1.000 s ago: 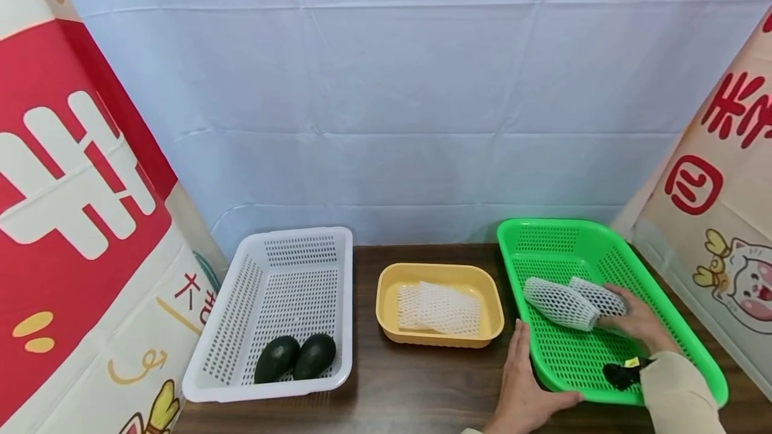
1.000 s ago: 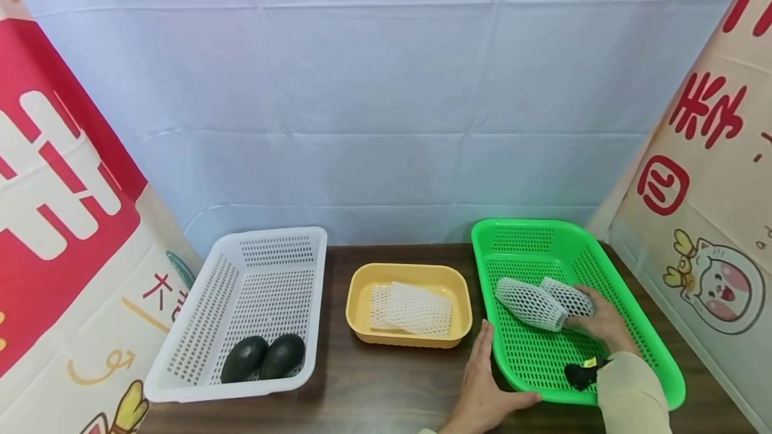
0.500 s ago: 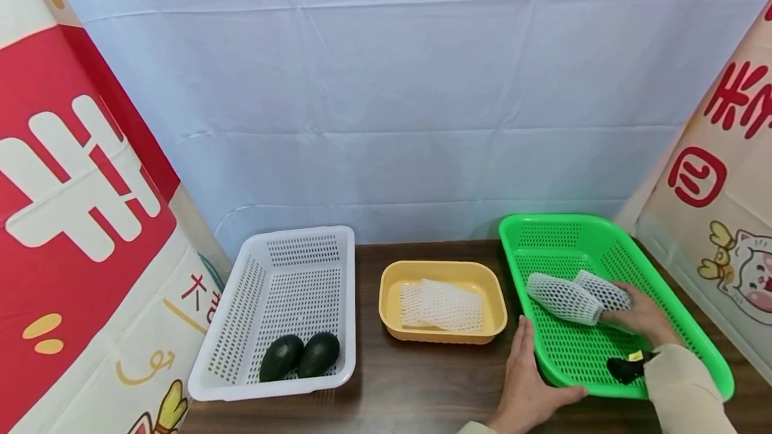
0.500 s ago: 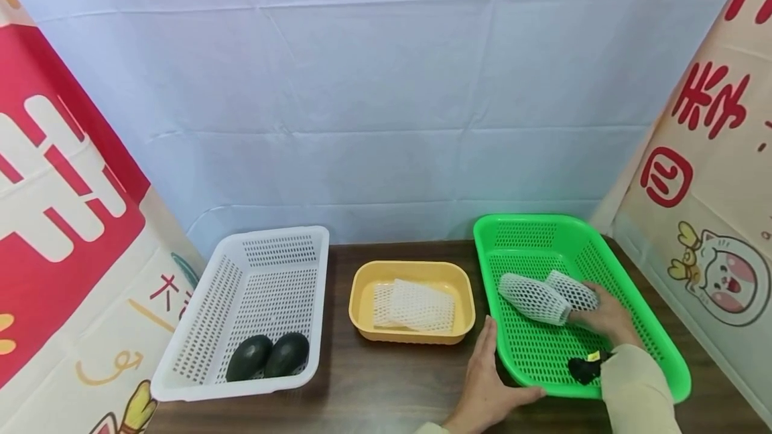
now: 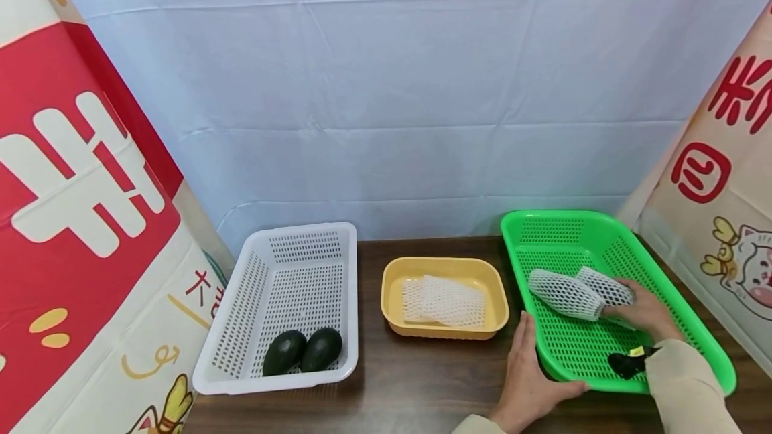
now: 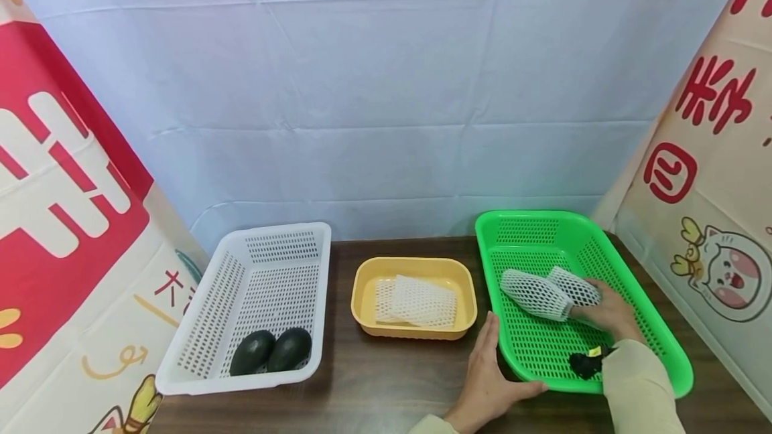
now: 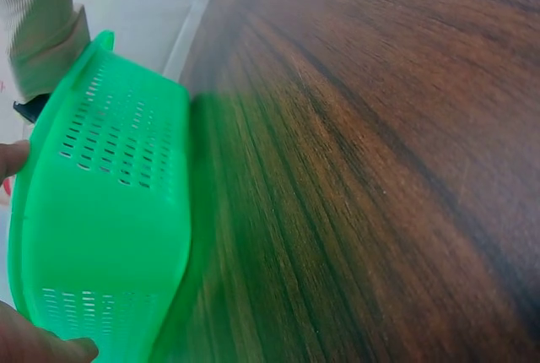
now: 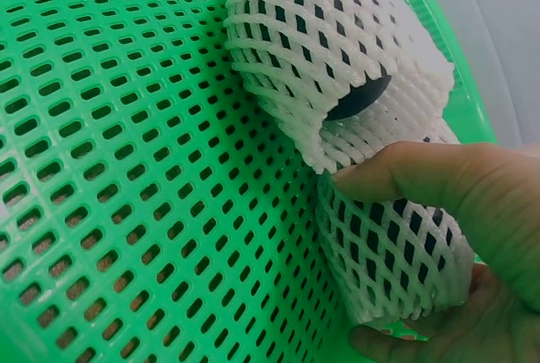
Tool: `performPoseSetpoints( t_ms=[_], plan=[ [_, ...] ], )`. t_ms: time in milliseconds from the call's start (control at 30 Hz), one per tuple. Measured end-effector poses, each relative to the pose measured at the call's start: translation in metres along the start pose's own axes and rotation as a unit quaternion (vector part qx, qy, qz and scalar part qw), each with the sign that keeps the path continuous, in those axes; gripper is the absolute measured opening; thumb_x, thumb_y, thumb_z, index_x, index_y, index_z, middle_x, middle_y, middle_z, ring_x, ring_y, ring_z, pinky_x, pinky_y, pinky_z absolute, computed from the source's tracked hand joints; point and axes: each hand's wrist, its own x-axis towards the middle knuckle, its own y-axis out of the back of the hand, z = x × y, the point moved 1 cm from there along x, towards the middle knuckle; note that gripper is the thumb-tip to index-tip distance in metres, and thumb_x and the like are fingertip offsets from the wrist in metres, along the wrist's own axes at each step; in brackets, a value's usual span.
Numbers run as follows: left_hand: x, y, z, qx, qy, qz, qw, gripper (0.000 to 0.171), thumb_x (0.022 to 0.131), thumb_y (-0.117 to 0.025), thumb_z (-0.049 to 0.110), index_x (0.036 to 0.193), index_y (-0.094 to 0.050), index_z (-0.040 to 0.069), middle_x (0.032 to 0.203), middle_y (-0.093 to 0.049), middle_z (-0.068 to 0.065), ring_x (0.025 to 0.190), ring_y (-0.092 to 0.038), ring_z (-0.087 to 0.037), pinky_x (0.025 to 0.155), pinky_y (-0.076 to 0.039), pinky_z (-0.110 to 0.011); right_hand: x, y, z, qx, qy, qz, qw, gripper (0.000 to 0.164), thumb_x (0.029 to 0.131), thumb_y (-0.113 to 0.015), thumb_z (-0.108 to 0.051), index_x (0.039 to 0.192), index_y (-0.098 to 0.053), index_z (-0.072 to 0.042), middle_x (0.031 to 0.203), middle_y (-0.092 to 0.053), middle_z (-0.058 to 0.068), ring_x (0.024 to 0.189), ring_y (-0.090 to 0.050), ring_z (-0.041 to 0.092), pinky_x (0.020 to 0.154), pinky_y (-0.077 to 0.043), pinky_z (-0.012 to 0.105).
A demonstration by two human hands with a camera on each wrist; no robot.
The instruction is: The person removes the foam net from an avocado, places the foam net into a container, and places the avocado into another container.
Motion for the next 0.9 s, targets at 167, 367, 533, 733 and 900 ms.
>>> performPoseSetpoints(
  t_ms=[167, 367, 533, 733, 900],
  plan=[
    [0.002, -0.0001, 0.0002, 0.001, -0.004, 0.0, 1.0, 0.104, 0.064, -0.074, 0.049, 0.143, -0.013, 0.021, 0.144, -0.013, 0.008, 0.127, -0.022, -0.02, 0.093, -0.034, -0.034, 0.0012, 0.0018, -0.001, -0.002, -0.001, 0.004, 1.0, 0.093, 0.072, -0.07, -0.036, 0.134, -0.017, 0.01, 0.121, -0.021, 0.042, 0.101, -0.03, 0.055, 0.07, -0.035, 0.057],
    [0.0008, 0.0, -0.0008, -0.001, -0.009, -0.005, 0.9999, 0.103, 0.065, -0.074, 0.049, 0.143, -0.013, 0.022, 0.144, -0.013, 0.007, 0.127, -0.022, -0.02, 0.093, -0.034, -0.034, 0.0006, 0.0025, -0.0013, -0.01, -0.006, 0.017, 1.0, 0.094, 0.072, -0.069, -0.04, 0.133, -0.018, 0.009, 0.121, -0.022, 0.042, 0.101, -0.03, 0.056, 0.071, -0.034, 0.058],
    [0.0013, -0.0001, -0.0015, 0.0, -0.017, -0.004, 0.9999, 0.102, 0.065, -0.074, 0.048, 0.143, -0.013, 0.02, 0.145, -0.014, 0.003, 0.128, -0.022, -0.021, 0.094, -0.034, -0.034, 0.0012, 0.0009, -0.0006, -0.008, -0.01, 0.024, 1.0, 0.101, 0.069, -0.069, -0.048, 0.134, -0.018, 0.008, 0.123, -0.02, 0.043, 0.103, -0.027, 0.057, 0.071, -0.033, 0.06],
    [0.0003, 0.0001, -0.0015, -0.001, -0.01, 0.002, 0.9999, 0.103, 0.064, -0.075, 0.048, 0.143, -0.014, 0.022, 0.144, -0.015, 0.005, 0.127, -0.023, -0.02, 0.093, -0.034, -0.033, -0.0006, 0.0016, -0.0051, -0.004, -0.02, 0.03, 0.999, 0.103, 0.068, -0.068, -0.051, 0.135, -0.017, 0.008, 0.123, -0.019, 0.043, 0.102, -0.027, 0.057, 0.07, -0.034, 0.06],
    [0.0011, 0.0004, -0.0019, -0.016, 0.0, -0.002, 0.9999, 0.1, 0.065, -0.074, 0.048, 0.142, -0.016, 0.024, 0.144, -0.013, 0.007, 0.128, -0.022, -0.022, 0.093, -0.034, -0.036, -0.0009, 0.0038, -0.0081, -0.002, -0.024, 0.033, 0.999, 0.1, 0.071, -0.066, -0.049, 0.136, -0.014, 0.007, 0.124, -0.018, 0.043, 0.102, -0.026, 0.057, 0.071, -0.033, 0.061]
  ],
)
